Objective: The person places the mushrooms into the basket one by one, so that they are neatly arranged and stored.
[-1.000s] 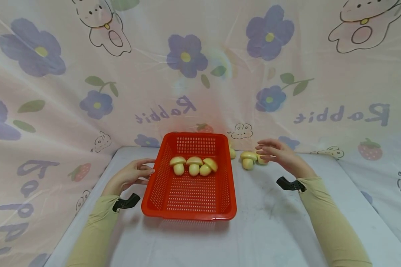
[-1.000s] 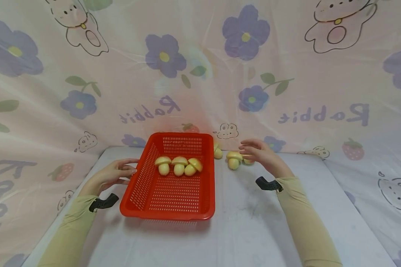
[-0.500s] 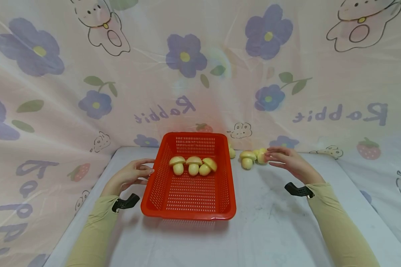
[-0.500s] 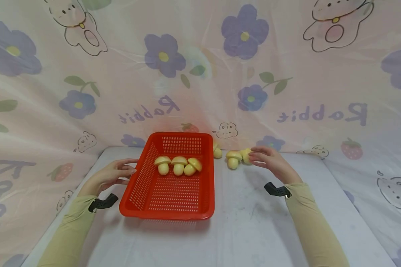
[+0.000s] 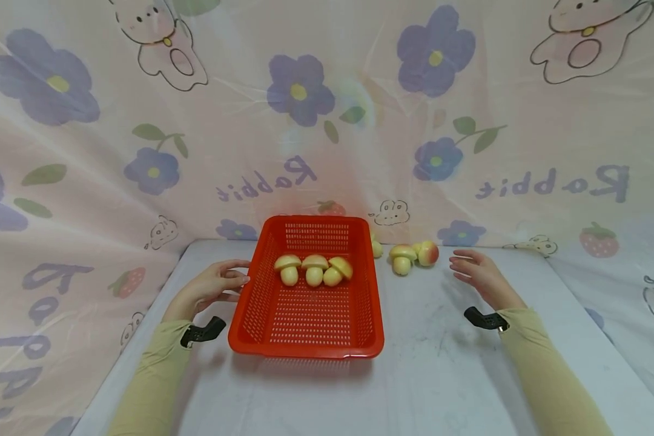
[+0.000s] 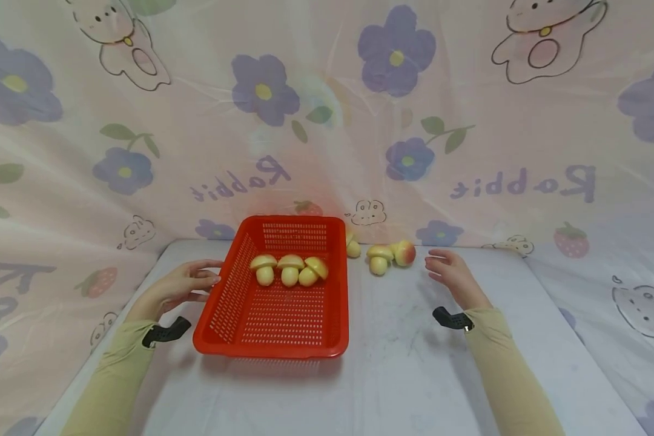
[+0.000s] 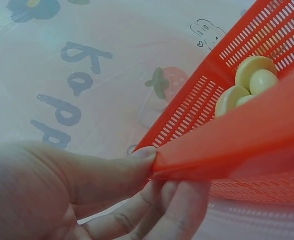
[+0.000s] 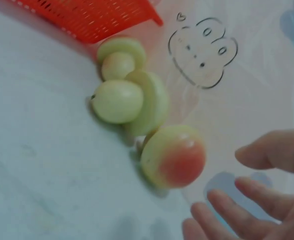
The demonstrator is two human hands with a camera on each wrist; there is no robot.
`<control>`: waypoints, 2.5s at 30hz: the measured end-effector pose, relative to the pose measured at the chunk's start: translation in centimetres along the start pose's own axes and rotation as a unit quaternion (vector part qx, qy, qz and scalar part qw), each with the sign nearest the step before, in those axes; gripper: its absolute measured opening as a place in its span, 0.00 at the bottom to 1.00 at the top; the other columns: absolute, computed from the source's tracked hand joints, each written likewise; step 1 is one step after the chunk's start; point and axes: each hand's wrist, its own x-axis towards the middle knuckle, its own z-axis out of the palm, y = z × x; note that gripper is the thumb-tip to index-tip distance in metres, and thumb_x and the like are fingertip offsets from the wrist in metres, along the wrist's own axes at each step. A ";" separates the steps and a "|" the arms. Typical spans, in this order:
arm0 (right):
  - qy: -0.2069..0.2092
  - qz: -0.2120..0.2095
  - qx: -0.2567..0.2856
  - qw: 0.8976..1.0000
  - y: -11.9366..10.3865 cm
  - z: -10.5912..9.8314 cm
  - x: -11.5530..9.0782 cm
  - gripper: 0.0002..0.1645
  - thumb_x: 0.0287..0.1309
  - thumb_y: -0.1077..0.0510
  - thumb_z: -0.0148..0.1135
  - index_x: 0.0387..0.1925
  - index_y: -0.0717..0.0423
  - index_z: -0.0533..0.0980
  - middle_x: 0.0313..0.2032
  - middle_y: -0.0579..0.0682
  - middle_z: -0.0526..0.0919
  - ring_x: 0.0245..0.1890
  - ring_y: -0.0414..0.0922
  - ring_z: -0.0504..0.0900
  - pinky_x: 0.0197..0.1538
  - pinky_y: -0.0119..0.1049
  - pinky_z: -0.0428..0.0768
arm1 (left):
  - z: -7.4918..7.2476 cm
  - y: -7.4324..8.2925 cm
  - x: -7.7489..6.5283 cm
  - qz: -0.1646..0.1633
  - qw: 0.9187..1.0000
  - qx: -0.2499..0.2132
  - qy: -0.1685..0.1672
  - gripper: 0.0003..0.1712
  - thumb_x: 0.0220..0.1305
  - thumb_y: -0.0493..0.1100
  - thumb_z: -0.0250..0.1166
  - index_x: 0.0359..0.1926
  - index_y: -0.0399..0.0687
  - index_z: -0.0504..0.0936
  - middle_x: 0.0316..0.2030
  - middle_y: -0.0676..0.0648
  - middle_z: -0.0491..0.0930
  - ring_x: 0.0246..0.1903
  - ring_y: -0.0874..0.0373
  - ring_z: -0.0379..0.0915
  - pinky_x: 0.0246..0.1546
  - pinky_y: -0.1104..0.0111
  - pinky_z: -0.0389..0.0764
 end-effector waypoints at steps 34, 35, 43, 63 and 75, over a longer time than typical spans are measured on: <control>0.053 0.024 0.025 0.998 2.8 1.3 3.4 0.47 0.65 0.62 0.58 0.74 0.60 0.40 0.69 0.68 0.51 0.64 0.52 0.64 0.67 0.46 0.59 | -0.1 -0.1 0.2 0.000 1.000 0.004 0.004 0.31 0.67 0.42 0.62 0.65 0.33 0.62 0.45 0.39 0.80 0.38 0.49 0.79 0.40 0.58 0.82; 0.051 0.025 0.028 0.998 2.7 1.4 3.5 0.47 0.65 0.62 0.58 0.74 0.60 0.40 0.70 0.68 0.51 0.66 0.56 0.60 0.68 0.49 0.57 | -0.1 -0.2 0.3 -0.001 1.000 0.005 0.005 0.31 0.67 0.42 0.62 0.65 0.33 0.62 0.44 0.39 0.80 0.38 0.49 0.79 0.40 0.58 0.82; 0.049 0.031 0.043 0.997 2.9 2.4 4.7 0.50 0.63 0.64 0.59 0.74 0.59 0.38 0.70 0.69 0.49 0.69 0.59 0.52 0.68 0.53 0.52 | -0.1 -0.3 0.3 -0.002 1.000 0.006 0.002 0.31 0.66 0.42 0.62 0.64 0.33 0.63 0.44 0.39 0.80 0.38 0.49 0.79 0.40 0.58 0.82; 0.064 0.011 0.021 0.998 2.9 3.9 6.4 0.51 0.58 0.70 0.61 0.73 0.66 0.40 0.71 0.67 0.46 0.68 0.60 0.51 0.67 0.48 0.55 | 0.1 -0.1 0.2 0.002 1.000 0.004 0.004 0.30 0.67 0.41 0.62 0.64 0.33 0.63 0.43 0.39 0.80 0.38 0.49 0.79 0.40 0.58 0.82; 0.077 0.024 0.031 0.996 3.3 4.1 7.1 0.51 0.58 0.69 0.61 0.73 0.64 0.40 0.70 0.68 0.49 0.66 0.58 0.53 0.67 0.45 0.56 | 0.2 -0.3 0.1 -0.003 1.000 0.001 0.007 0.30 0.67 0.40 0.62 0.64 0.33 0.63 0.41 0.40 0.81 0.37 0.50 0.80 0.40 0.58 0.82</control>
